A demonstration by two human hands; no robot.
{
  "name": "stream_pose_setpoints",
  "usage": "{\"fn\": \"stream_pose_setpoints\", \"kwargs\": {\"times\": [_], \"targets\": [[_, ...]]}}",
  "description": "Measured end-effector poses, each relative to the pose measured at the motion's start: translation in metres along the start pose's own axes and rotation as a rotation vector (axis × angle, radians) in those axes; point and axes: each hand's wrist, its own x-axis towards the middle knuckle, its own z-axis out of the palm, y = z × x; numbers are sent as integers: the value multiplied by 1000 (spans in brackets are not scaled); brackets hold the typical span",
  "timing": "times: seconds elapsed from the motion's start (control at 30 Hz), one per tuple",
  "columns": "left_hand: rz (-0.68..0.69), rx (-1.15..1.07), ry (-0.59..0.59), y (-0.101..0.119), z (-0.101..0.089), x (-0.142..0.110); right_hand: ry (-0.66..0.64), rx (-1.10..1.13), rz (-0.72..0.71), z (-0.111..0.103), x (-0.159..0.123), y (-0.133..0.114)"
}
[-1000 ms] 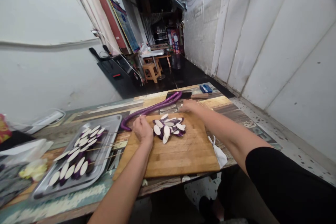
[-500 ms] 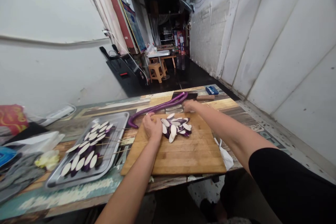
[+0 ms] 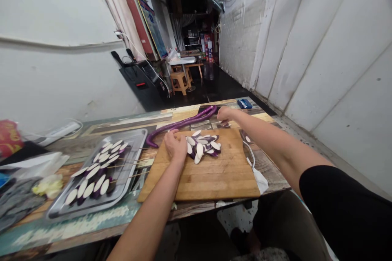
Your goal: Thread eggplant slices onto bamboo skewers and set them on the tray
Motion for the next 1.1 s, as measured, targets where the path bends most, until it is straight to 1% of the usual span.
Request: {"fn": "stream_pose_setpoints", "kwargs": {"times": [0.1, 0.17, 0.23, 0.37, 0.47, 0.53, 0.67, 0.8, 0.87, 0.97, 1.03, 1.1], "targets": [[5, -8, -4, 0, -1, 0, -146, 45, -81, -15, -12, 4], [-6, -7, -7, 0, 0, 1, -187, 13, -155, -22, -17, 7], [-17, -1, -13, -1, 0, 2, -167, -75, -182, -23, -18, 11], [2, 29, -10, -5, 3, 4, -80, -238, -116, -9, -16, 25], [5, 48, -16, -7, 4, 5, -62, -299, -93, 3, -14, 34], [5, 50, -21, -8, 4, 5, -58, -311, -85, 5, -13, 39], [17, 54, -26, -7, 3, 4, -37, -278, -79, -1, -9, 44], [7, 60, -41, -6, 2, 4, -34, -175, -83, -9, -11, 47], [2, 68, -42, -5, 2, 4, -58, -93, -106, -9, -16, 46], [7, 74, -40, -4, 1, 4, -134, 24, -190, -9, -25, 40], [13, 77, -39, -5, 1, 4, -191, 59, -243, -11, -32, 35], [18, 92, -39, -7, 1, 5, -211, 48, -253, -17, -38, 35]]}}
